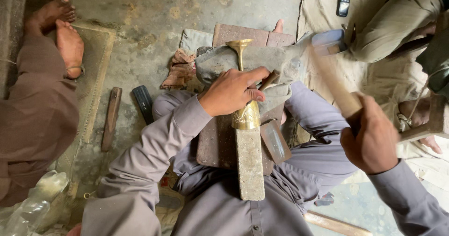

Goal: The person sits on the floor and uses a wooden mallet to repeatedly strike a metal chisel held against a brass goblet. The goblet is placed on a stone block to stabilize it during the shaping process.

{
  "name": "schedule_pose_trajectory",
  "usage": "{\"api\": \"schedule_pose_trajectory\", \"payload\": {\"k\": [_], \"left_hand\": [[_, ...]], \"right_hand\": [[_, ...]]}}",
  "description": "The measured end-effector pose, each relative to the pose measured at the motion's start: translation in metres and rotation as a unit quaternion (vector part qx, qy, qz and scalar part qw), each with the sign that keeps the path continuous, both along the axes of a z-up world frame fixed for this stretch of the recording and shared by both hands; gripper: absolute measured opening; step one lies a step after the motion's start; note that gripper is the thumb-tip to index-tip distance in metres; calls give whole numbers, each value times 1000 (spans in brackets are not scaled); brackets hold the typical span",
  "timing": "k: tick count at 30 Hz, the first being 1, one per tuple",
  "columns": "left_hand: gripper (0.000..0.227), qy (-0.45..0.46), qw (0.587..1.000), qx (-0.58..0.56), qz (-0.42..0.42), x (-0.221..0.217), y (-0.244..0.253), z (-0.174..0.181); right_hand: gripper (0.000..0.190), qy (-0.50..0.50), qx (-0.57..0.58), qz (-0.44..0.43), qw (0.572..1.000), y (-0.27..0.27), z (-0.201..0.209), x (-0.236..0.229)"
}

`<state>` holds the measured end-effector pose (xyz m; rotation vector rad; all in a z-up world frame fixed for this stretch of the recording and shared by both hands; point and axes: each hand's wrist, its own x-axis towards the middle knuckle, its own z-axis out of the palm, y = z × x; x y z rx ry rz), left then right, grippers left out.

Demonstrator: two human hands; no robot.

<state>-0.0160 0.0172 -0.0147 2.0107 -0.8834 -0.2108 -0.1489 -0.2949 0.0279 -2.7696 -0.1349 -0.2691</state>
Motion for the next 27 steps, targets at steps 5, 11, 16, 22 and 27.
{"api": "schedule_pose_trajectory", "payload": {"k": [5,11,16,22,27], "left_hand": [[40,8,1000,17,4,-5,-2,-2],[36,-1,999,-10,39,-11,3,-4],[34,-5,999,-19,44,-14,4,-8],[28,32,998,-48,41,-15,-1,-13],[27,49,998,-21,43,-16,0,-16]], "right_hand": [[58,68,46,-50,995,0,7,6],[56,27,1,-26,999,4,18,8],[58,32,-68,-40,996,12,32,11],[58,78,-87,-32,993,15,40,15],[48,131,-288,-45,948,18,39,18]]}}
